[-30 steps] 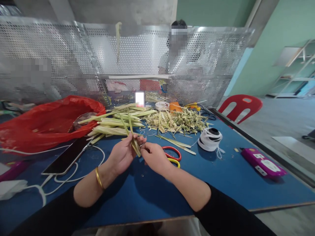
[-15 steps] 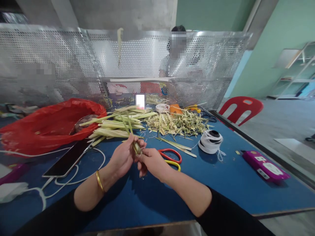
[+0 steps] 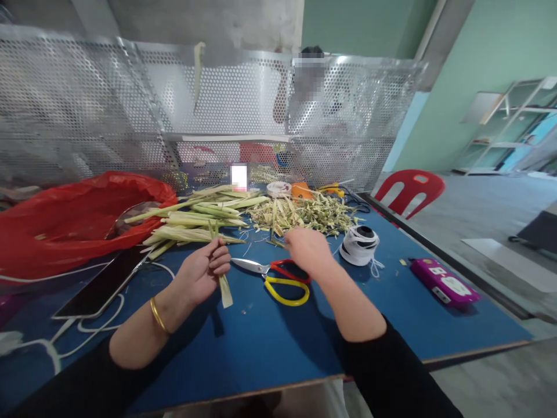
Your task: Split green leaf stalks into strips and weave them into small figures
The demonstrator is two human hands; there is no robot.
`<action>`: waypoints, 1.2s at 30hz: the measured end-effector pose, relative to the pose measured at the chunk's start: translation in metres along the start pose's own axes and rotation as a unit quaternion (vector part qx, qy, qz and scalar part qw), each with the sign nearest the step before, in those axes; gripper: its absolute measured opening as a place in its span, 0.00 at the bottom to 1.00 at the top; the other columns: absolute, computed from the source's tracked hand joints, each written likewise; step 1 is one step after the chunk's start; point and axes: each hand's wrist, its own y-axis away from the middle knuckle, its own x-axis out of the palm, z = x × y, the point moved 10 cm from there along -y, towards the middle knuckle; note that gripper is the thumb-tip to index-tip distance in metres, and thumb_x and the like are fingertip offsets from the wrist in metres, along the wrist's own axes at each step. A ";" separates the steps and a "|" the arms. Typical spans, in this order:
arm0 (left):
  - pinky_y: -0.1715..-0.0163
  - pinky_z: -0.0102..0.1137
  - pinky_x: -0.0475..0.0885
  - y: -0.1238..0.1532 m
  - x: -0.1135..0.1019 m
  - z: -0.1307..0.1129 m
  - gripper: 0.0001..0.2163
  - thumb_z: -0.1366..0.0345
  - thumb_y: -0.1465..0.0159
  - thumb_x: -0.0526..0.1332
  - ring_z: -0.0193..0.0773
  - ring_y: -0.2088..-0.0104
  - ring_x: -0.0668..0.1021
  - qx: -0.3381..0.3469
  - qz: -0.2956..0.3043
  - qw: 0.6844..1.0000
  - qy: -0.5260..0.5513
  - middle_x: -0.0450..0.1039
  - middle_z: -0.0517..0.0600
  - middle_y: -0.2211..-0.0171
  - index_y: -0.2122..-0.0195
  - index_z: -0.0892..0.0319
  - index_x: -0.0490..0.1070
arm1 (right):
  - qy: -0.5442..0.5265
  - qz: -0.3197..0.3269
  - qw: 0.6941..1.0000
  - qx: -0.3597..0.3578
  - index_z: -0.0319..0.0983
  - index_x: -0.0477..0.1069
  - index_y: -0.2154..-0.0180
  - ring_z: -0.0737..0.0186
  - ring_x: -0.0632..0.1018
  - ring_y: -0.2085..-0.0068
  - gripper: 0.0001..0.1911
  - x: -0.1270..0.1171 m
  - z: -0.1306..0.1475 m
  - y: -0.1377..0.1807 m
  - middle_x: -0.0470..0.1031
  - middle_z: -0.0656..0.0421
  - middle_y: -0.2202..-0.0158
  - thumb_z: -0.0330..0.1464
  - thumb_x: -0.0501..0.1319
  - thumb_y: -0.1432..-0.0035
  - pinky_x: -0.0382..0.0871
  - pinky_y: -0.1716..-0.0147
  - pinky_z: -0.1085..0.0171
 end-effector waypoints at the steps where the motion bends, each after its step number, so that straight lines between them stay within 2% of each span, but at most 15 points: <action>1: 0.90 0.20 0.50 0.000 0.001 0.004 0.11 0.69 0.32 0.49 0.22 0.88 0.54 -0.013 0.002 1.000 -0.003 0.49 0.38 0.82 0.72 0.61 0.60 | 0.058 0.040 0.997 0.045 0.40 0.74 0.73 0.57 0.76 0.62 0.06 0.005 -0.022 -0.003 0.77 0.53 0.66 0.27 0.59 0.48 0.64 0.66 0.64; 3: 0.90 0.19 0.50 0.001 0.002 0.011 0.10 0.69 0.32 0.49 0.22 0.89 0.54 -0.032 0.001 0.999 -0.009 0.49 0.38 0.82 0.72 0.61 0.60 | 0.080 0.072 0.992 0.073 0.38 0.73 0.76 0.54 0.77 0.63 0.03 0.012 -0.047 -0.006 0.77 0.51 0.69 0.26 0.63 0.54 0.65 0.67 0.63; 5: 0.90 0.19 0.51 0.000 0.001 0.014 0.10 0.68 0.32 0.49 0.22 0.89 0.55 -0.038 -0.001 0.999 -0.014 0.50 0.38 0.82 0.72 0.61 0.60 | 0.079 0.088 0.990 0.082 0.38 0.73 0.77 0.52 0.77 0.64 0.03 0.020 -0.057 -0.007 0.77 0.50 0.70 0.25 0.65 0.58 0.65 0.68 0.62; 12: 0.90 0.19 0.51 -0.003 -0.004 0.018 0.09 0.69 0.33 0.50 0.22 0.89 0.55 -0.041 0.002 0.999 -0.029 0.51 0.39 0.82 0.71 0.61 0.61 | 0.033 0.111 0.989 0.088 0.37 0.72 0.80 0.53 0.78 0.66 0.07 0.031 -0.058 -0.006 0.78 0.50 0.70 0.21 0.61 0.59 0.65 0.69 0.62; 17: 0.90 0.20 0.51 0.000 -0.003 0.020 0.10 0.68 0.32 0.49 0.22 0.89 0.55 -0.043 -0.005 0.998 -0.036 0.51 0.39 0.82 0.71 0.61 0.62 | -0.057 0.085 0.989 0.107 0.38 0.70 0.79 0.60 0.77 0.72 0.07 0.016 -0.069 -0.007 0.78 0.54 0.74 0.24 0.57 0.53 0.63 0.73 0.66; 21: 0.90 0.20 0.52 0.001 -0.001 0.023 0.10 0.68 0.33 0.49 0.22 0.89 0.56 -0.047 -0.012 0.998 -0.040 0.52 0.39 0.83 0.71 0.61 0.62 | -0.143 0.021 0.981 0.128 0.38 0.68 0.73 0.66 0.76 0.74 0.08 0.000 -0.070 -0.010 0.78 0.56 0.72 0.28 0.52 0.46 0.63 0.74 0.68; 23: 0.89 0.20 0.55 0.002 -0.002 0.022 0.09 0.68 0.33 0.51 0.23 0.88 0.59 -0.038 -0.024 0.997 -0.055 0.55 0.40 0.83 0.71 0.61 0.63 | -0.278 -0.028 0.952 0.126 0.38 0.67 0.73 0.66 0.76 0.74 0.06 -0.004 -0.060 -0.009 0.77 0.56 0.71 0.29 0.53 0.47 0.64 0.73 0.68; 24: 0.88 0.20 0.59 0.002 -0.004 0.021 0.09 0.68 0.34 0.51 0.24 0.87 0.62 -0.027 -0.034 0.997 -0.068 0.58 0.41 0.83 0.71 0.62 0.65 | -0.376 -0.045 0.918 0.117 0.38 0.67 0.73 0.67 0.75 0.74 0.05 -0.004 -0.051 -0.008 0.76 0.58 0.72 0.31 0.54 0.47 0.65 0.73 0.68; 26: 0.82 0.23 0.68 0.004 -0.005 0.018 0.09 0.69 0.34 0.52 0.28 0.83 0.70 -0.001 -0.050 0.995 -0.089 0.67 0.46 0.80 0.70 0.62 0.67 | -0.540 -0.023 0.837 0.088 0.38 0.67 0.74 0.68 0.73 0.76 0.06 0.008 -0.024 -0.004 0.73 0.61 0.77 0.34 0.59 0.51 0.65 0.73 0.67; 28: 0.73 0.28 0.74 0.004 -0.002 0.017 0.09 0.69 0.34 0.52 0.33 0.75 0.77 0.021 -0.044 0.994 -0.095 0.74 0.52 0.73 0.69 0.63 0.69 | -0.611 0.025 0.787 0.081 0.37 0.68 0.73 0.69 0.70 0.78 0.09 0.025 0.004 0.003 0.69 0.64 0.80 0.37 0.62 0.53 0.64 0.76 0.68; 29: 0.70 0.29 0.75 0.004 0.001 0.018 0.09 0.69 0.34 0.52 0.35 0.71 0.79 0.027 -0.031 0.995 -0.092 0.76 0.55 0.70 0.69 0.64 0.70 | -0.626 0.049 0.774 0.080 0.37 0.68 0.73 0.69 0.70 0.79 0.10 0.033 0.018 0.007 0.69 0.64 0.80 0.38 0.62 0.53 0.64 0.76 0.68; 32: 0.65 0.31 0.75 0.004 0.013 0.021 0.10 0.69 0.34 0.52 0.38 0.65 0.79 0.043 0.016 0.995 -0.087 0.77 0.58 0.65 0.67 0.64 0.72 | -0.623 0.075 0.775 0.073 0.37 0.67 0.74 0.69 0.71 0.77 0.10 0.048 0.044 0.018 0.70 0.63 0.79 0.38 0.61 0.52 0.65 0.75 0.68; 36: 0.65 0.31 0.75 0.005 0.013 0.022 0.09 0.68 0.35 0.53 0.38 0.65 0.79 0.043 0.015 0.996 -0.081 0.77 0.58 0.62 0.63 0.65 0.73 | -0.581 0.058 0.811 0.044 0.38 0.64 0.77 0.70 0.69 0.78 0.09 0.051 0.057 0.022 0.68 0.64 0.80 0.35 0.60 0.51 0.64 0.76 0.69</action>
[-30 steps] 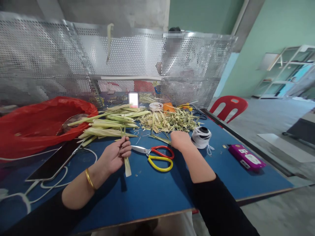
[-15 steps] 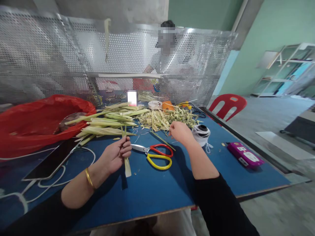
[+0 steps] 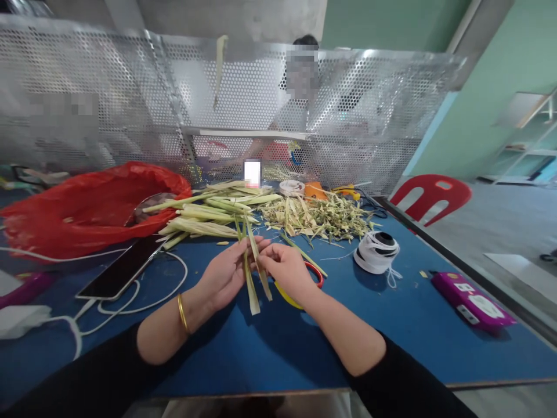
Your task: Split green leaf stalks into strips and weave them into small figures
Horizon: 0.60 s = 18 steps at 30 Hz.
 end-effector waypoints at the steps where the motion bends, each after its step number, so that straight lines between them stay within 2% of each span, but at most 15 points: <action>1: 0.65 0.31 0.75 0.000 -0.001 0.000 0.10 0.67 0.35 0.53 0.38 0.65 0.79 -0.005 -0.004 1.000 0.004 0.77 0.58 0.61 0.62 0.65 0.73 | 0.010 0.005 1.000 -0.012 0.38 0.64 0.78 0.70 0.68 0.78 0.09 0.002 0.000 0.000 0.67 0.65 0.80 0.34 0.60 0.51 0.63 0.76 0.69; 5: 0.70 0.32 0.76 0.001 -0.004 0.001 0.10 0.67 0.34 0.52 0.39 0.67 0.79 -0.018 -0.009 1.000 0.019 0.77 0.56 0.63 0.60 0.64 0.72 | 0.042 0.032 0.998 -0.041 0.37 0.66 0.76 0.69 0.69 0.77 0.07 0.010 -0.004 -0.001 0.69 0.63 0.79 0.32 0.59 0.50 0.65 0.75 0.68; 11: 0.72 0.31 0.76 0.001 -0.002 0.000 0.09 0.67 0.34 0.52 0.37 0.71 0.79 -0.022 -0.010 0.999 0.037 0.76 0.53 0.70 0.67 0.63 0.69 | 0.078 0.021 0.995 -0.058 0.38 0.67 0.77 0.68 0.71 0.76 0.08 0.009 -0.008 0.000 0.71 0.62 0.78 0.33 0.59 0.48 0.67 0.73 0.67; 15: 0.76 0.32 0.75 0.001 0.002 -0.001 0.09 0.67 0.34 0.51 0.38 0.73 0.79 -0.030 0.006 0.999 0.045 0.75 0.51 0.72 0.69 0.61 0.67 | 0.053 0.053 0.996 -0.047 0.38 0.69 0.73 0.66 0.74 0.75 0.08 0.012 -0.005 0.000 0.74 0.60 0.75 0.35 0.58 0.47 0.69 0.72 0.66; 18: 0.71 0.32 0.76 0.000 -0.002 -0.007 0.11 0.70 0.34 0.50 0.38 0.71 0.79 -0.016 -0.011 0.998 0.063 0.73 0.50 0.76 0.72 0.62 0.66 | 0.108 0.049 0.991 -0.056 0.38 0.69 0.72 0.65 0.75 0.74 0.09 -0.001 0.006 -0.003 0.75 0.60 0.74 0.37 0.57 0.45 0.68 0.72 0.66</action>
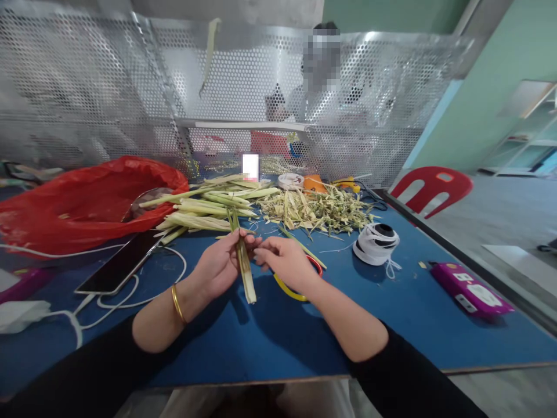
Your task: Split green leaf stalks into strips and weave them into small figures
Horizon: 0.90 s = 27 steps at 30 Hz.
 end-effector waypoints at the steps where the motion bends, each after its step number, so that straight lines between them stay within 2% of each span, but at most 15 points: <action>1: 0.68 0.32 0.76 -0.001 -0.002 -0.002 0.11 0.70 0.34 0.50 0.37 0.71 0.79 0.006 -0.008 1.000 0.005 0.72 0.50 0.77 0.72 0.62 0.66 | 0.047 -0.016 0.999 -0.007 0.38 0.69 0.72 0.65 0.75 0.74 0.09 -0.011 0.004 -0.001 0.75 0.60 0.74 0.37 0.57 0.45 0.67 0.72 0.67; 3: 0.64 0.34 0.76 -0.002 -0.003 -0.006 0.11 0.71 0.34 0.50 0.35 0.72 0.78 0.013 -0.012 1.000 0.009 0.70 0.48 0.79 0.73 0.62 0.65 | 0.189 -0.067 0.980 -0.016 0.40 0.70 0.71 0.64 0.74 0.73 0.08 -0.041 0.011 -0.002 0.74 0.61 0.75 0.36 0.57 0.44 0.63 0.72 0.67; 5: 0.63 0.35 0.76 -0.003 -0.005 -0.008 0.11 0.70 0.33 0.50 0.33 0.75 0.77 0.011 -0.011 1.000 0.007 0.68 0.47 0.79 0.73 0.62 0.65 | 0.368 -0.099 0.925 0.016 0.40 0.71 0.73 0.62 0.73 0.71 0.07 -0.069 0.011 -0.002 0.74 0.60 0.75 0.36 0.59 0.46 0.59 0.73 0.66; 7: 0.68 0.32 0.76 -0.004 -0.005 -0.007 0.10 0.70 0.33 0.50 0.30 0.78 0.73 0.002 -0.006 1.000 0.003 0.66 0.45 0.78 0.72 0.61 0.64 | 0.485 -0.088 0.866 0.082 0.40 0.72 0.74 0.60 0.73 0.69 0.06 -0.091 -0.001 -0.002 0.75 0.58 0.73 0.35 0.61 0.48 0.56 0.74 0.66; 9: 0.77 0.26 0.72 -0.004 -0.006 -0.006 0.09 0.69 0.34 0.51 0.26 0.82 0.69 -0.010 -0.003 1.000 -0.003 0.63 0.43 0.79 0.71 0.61 0.64 | 0.522 -0.053 0.840 0.134 0.41 0.72 0.74 0.59 0.74 0.67 0.06 -0.103 -0.017 -0.003 0.76 0.57 0.70 0.35 0.62 0.49 0.55 0.74 0.65; 12: 0.85 0.21 0.63 -0.004 -0.005 -0.004 0.08 0.68 0.34 0.51 0.23 0.86 0.62 -0.019 0.002 1.000 -0.009 0.59 0.41 0.80 0.71 0.61 0.64 | 0.500 -0.021 0.850 0.165 0.41 0.73 0.74 0.58 0.74 0.66 0.05 -0.106 -0.039 -0.006 0.76 0.56 0.69 0.35 0.63 0.51 0.56 0.74 0.65; 16: 0.85 0.21 0.61 -0.002 -0.004 -0.001 0.09 0.68 0.33 0.51 0.23 0.86 0.61 -0.030 0.002 0.999 -0.016 0.57 0.41 0.80 0.71 0.61 0.63 | 0.467 -0.022 0.868 0.167 0.39 0.72 0.77 0.56 0.74 0.66 0.02 -0.100 -0.054 -0.012 0.75 0.53 0.71 0.29 0.62 0.54 0.57 0.73 0.64; 19: 0.85 0.21 0.61 -0.001 -0.004 0.000 0.09 0.68 0.33 0.50 0.23 0.86 0.61 -0.035 0.000 0.999 -0.019 0.57 0.41 0.81 0.71 0.61 0.63 | 0.433 -0.026 0.887 0.159 0.38 0.70 0.80 0.57 0.75 0.68 0.05 -0.102 -0.052 -0.013 0.75 0.53 0.74 0.26 0.60 0.55 0.60 0.72 0.64; 22: 0.85 0.21 0.62 -0.001 -0.005 0.001 0.09 0.68 0.33 0.50 0.23 0.86 0.62 -0.035 -0.005 0.999 -0.021 0.58 0.41 0.81 0.71 0.61 0.63 | 0.372 -0.021 0.917 0.142 0.38 0.69 0.77 0.62 0.75 0.71 0.06 -0.104 -0.041 -0.011 0.75 0.55 0.75 0.29 0.58 0.49 0.63 0.73 0.65; 25: 0.84 0.21 0.64 -0.001 -0.008 0.002 0.09 0.69 0.34 0.51 0.24 0.85 0.64 -0.029 -0.016 0.999 -0.030 0.61 0.41 0.81 0.71 0.61 0.64 | 0.152 -0.015 0.981 0.123 0.38 0.68 0.74 0.66 0.75 0.74 0.07 -0.092 -0.028 -0.007 0.76 0.57 0.74 0.35 0.58 0.47 0.67 0.73 0.66; 27: 0.81 0.23 0.68 -0.002 -0.011 0.003 0.08 0.69 0.34 0.52 0.26 0.83 0.68 -0.021 -0.029 0.999 -0.040 0.65 0.43 0.80 0.71 0.61 0.65 | -0.042 -0.014 0.993 0.105 0.38 0.67 0.75 0.67 0.74 0.76 0.11 -0.074 -0.020 -0.005 0.76 0.59 0.75 0.38 0.63 0.53 0.68 0.74 0.66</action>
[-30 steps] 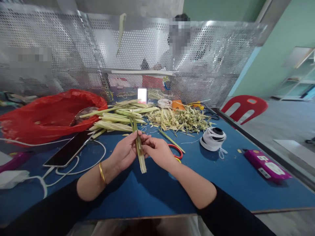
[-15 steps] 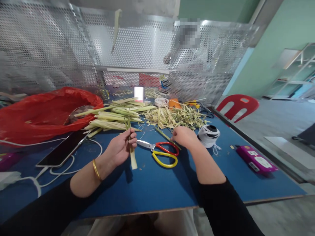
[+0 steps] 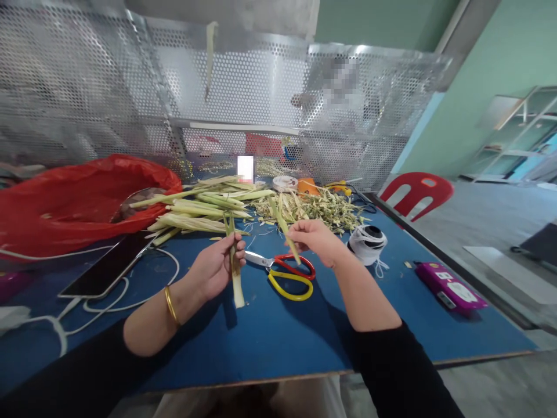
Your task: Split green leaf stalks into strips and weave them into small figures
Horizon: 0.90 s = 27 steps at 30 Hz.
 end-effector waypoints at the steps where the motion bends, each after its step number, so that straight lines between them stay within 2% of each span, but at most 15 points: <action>1: 0.79 0.25 0.71 0.000 -0.001 0.001 0.08 0.69 0.34 0.52 0.27 0.82 0.71 0.004 -0.008 1.000 -0.004 0.67 0.45 0.78 0.71 0.61 0.65 | -0.064 0.013 0.998 -0.006 0.38 0.66 0.75 0.67 0.74 0.77 0.13 0.012 0.002 0.002 0.75 0.59 0.76 0.39 0.66 0.55 0.68 0.74 0.66; 4: 0.71 0.29 0.75 -0.001 -0.002 0.001 0.10 0.70 0.34 0.50 0.33 0.75 0.77 0.020 -0.022 1.000 -0.007 0.74 0.51 0.74 0.71 0.62 0.66 | -0.151 0.051 0.987 0.002 0.37 0.67 0.74 0.70 0.72 0.78 0.15 0.051 0.000 0.008 0.73 0.62 0.79 0.40 0.68 0.58 0.67 0.77 0.69; 8: 0.69 0.29 0.76 0.000 -0.002 0.000 0.10 0.70 0.34 0.50 0.36 0.71 0.79 0.033 -0.041 0.999 -0.011 0.77 0.55 0.71 0.70 0.64 0.68 | -0.153 0.055 0.986 0.021 0.36 0.68 0.76 0.72 0.70 0.80 0.16 0.081 -0.008 0.013 0.70 0.64 0.81 0.40 0.69 0.58 0.65 0.80 0.71; 14: 0.68 0.32 0.76 0.002 0.001 0.000 0.10 0.70 0.34 0.50 0.38 0.69 0.80 0.027 -0.025 0.999 0.015 0.77 0.56 0.70 0.69 0.64 0.68 | -0.143 0.031 0.989 0.032 0.36 0.69 0.77 0.73 0.69 0.81 0.13 0.090 -0.013 0.018 0.70 0.64 0.81 0.37 0.68 0.58 0.66 0.80 0.71; 20: 0.69 0.31 0.76 0.001 -0.001 0.001 0.09 0.70 0.34 0.51 0.36 0.72 0.79 0.025 -0.029 0.999 0.023 0.75 0.53 0.73 0.69 0.63 0.68 | -0.146 0.024 0.988 0.046 0.36 0.69 0.77 0.72 0.71 0.81 0.09 0.097 -0.018 0.019 0.71 0.63 0.82 0.34 0.66 0.57 0.67 0.80 0.71; 27: 0.78 0.25 0.70 -0.001 0.003 0.001 0.08 0.69 0.34 0.51 0.30 0.79 0.72 0.019 0.001 1.000 0.017 0.65 0.44 0.81 0.69 0.62 0.66 | -0.112 0.024 0.993 0.023 0.37 0.67 0.78 0.71 0.70 0.80 0.11 0.098 -0.014 0.019 0.71 0.62 0.81 0.36 0.65 0.54 0.66 0.77 0.69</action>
